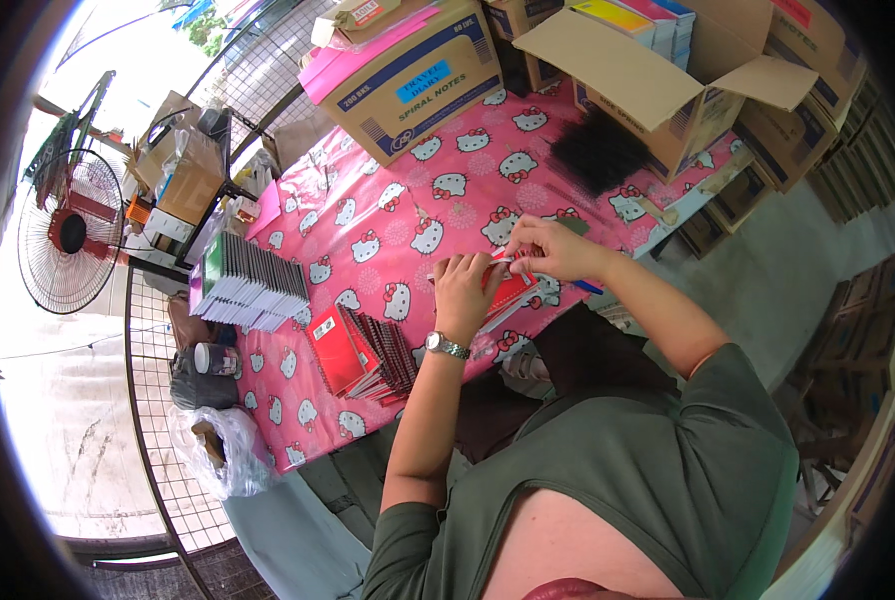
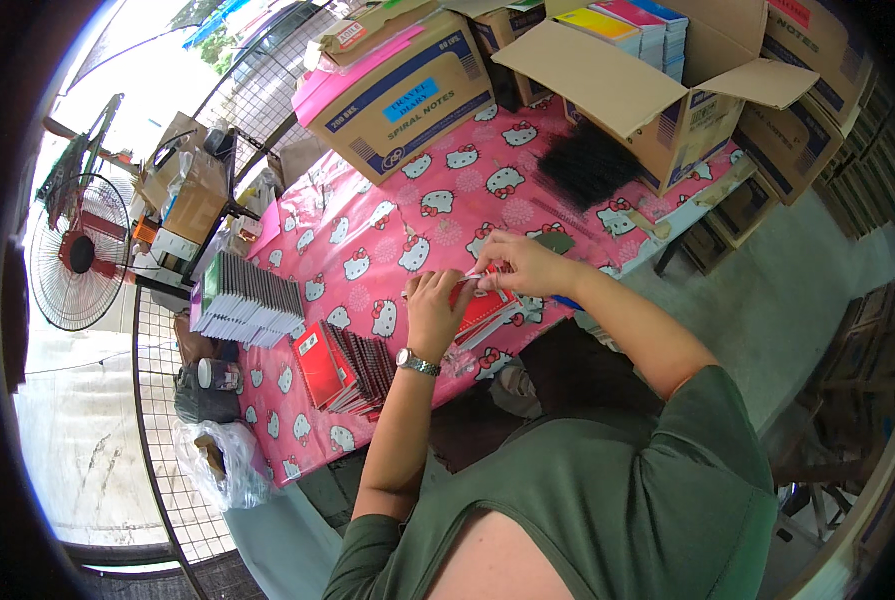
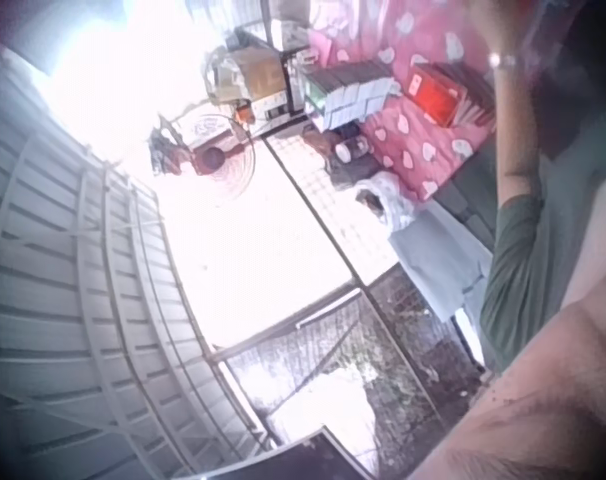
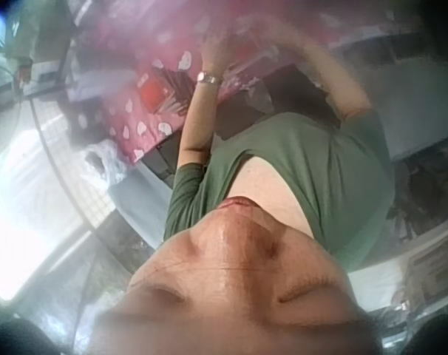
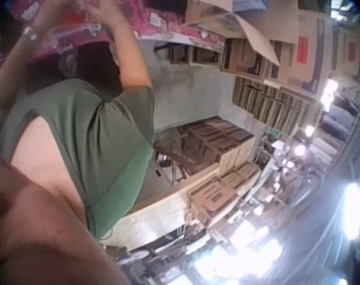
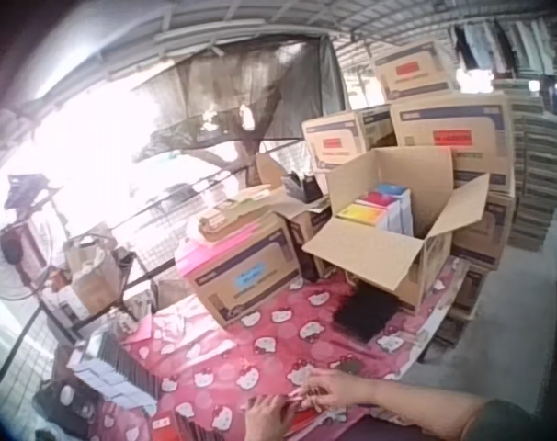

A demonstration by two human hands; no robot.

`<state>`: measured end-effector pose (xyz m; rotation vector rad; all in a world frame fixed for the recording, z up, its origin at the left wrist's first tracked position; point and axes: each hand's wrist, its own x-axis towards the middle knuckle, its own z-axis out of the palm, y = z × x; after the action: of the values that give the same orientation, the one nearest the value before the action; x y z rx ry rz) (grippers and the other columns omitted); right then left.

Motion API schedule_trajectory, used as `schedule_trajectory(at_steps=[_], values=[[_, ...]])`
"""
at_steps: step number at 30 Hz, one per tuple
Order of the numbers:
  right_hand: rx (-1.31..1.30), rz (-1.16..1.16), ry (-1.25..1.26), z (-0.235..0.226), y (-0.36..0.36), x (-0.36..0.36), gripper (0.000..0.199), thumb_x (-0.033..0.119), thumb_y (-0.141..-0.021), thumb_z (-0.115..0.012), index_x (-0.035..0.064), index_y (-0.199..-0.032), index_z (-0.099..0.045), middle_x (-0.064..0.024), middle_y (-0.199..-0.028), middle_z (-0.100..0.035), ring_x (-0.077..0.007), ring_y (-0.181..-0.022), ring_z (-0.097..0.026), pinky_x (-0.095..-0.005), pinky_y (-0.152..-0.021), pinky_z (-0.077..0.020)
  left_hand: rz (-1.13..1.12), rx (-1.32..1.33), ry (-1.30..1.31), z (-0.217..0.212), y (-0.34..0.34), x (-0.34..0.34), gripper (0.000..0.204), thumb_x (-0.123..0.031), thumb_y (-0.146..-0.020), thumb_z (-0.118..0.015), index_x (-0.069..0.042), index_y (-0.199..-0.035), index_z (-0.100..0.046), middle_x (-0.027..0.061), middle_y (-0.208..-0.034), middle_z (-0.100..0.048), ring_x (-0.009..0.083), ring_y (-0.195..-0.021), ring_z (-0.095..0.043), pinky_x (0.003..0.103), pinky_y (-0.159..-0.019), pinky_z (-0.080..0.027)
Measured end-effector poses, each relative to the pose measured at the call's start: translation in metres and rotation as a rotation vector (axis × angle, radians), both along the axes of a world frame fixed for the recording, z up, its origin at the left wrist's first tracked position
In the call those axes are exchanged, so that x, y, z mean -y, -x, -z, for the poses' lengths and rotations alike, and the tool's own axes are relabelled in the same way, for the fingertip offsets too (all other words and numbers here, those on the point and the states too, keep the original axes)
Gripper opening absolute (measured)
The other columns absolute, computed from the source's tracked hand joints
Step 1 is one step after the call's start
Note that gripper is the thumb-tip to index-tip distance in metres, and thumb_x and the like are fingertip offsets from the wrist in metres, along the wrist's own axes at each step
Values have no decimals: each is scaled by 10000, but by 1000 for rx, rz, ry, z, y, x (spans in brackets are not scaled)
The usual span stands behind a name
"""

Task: The person inserts spiral coils into stacks of red notebook pages and covers, aligns them by hand, and then trims and crimps the ends of the coils using a pair of pliers.

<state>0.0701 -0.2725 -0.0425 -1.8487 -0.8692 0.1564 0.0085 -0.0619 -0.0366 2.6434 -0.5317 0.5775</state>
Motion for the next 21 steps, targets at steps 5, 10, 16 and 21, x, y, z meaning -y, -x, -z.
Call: schedule_trajectory(at_steps=[5,10,16,21], values=[[-65,-21,98,-3,2,7,181,165,-934,-635,38,-1060,-668,-126,-983,-639,-265,-959,-633,-369,-858,-497,9,-4,-39,1,1,1,169,-240,-893,-642,-89,-965,-622,64,-849,-661,261,-883,-616,430,-869,-416],[-23,58,138,-16,14,7,238,136,-920,-629,55,-1142,-604,-148,-1017,-623,-302,-992,-620,-400,-856,-492,60,42,-69,1,4,13,187,-202,-882,-626,-87,-1029,-609,67,-914,-654,257,-914,-614,441,-919,-405],[5,113,291,-37,29,2,284,201,-958,-577,52,-1200,-566,-168,-1098,-620,-288,-1022,-626,-421,-809,-505,82,-17,-88,-3,8,15,209,-170,-858,-647,-80,-1041,-607,92,-947,-665,275,-926,-616,437,-902,-408],[-508,439,201,36,-15,29,443,395,-932,-591,48,-1208,-581,-233,-1201,-593,-363,-1125,-588,-490,-890,-498,119,-21,-53,-2,10,17,166,-171,-879,-632,-73,-1012,-610,86,-945,-660,273,-946,-616,462,-981,-396]])
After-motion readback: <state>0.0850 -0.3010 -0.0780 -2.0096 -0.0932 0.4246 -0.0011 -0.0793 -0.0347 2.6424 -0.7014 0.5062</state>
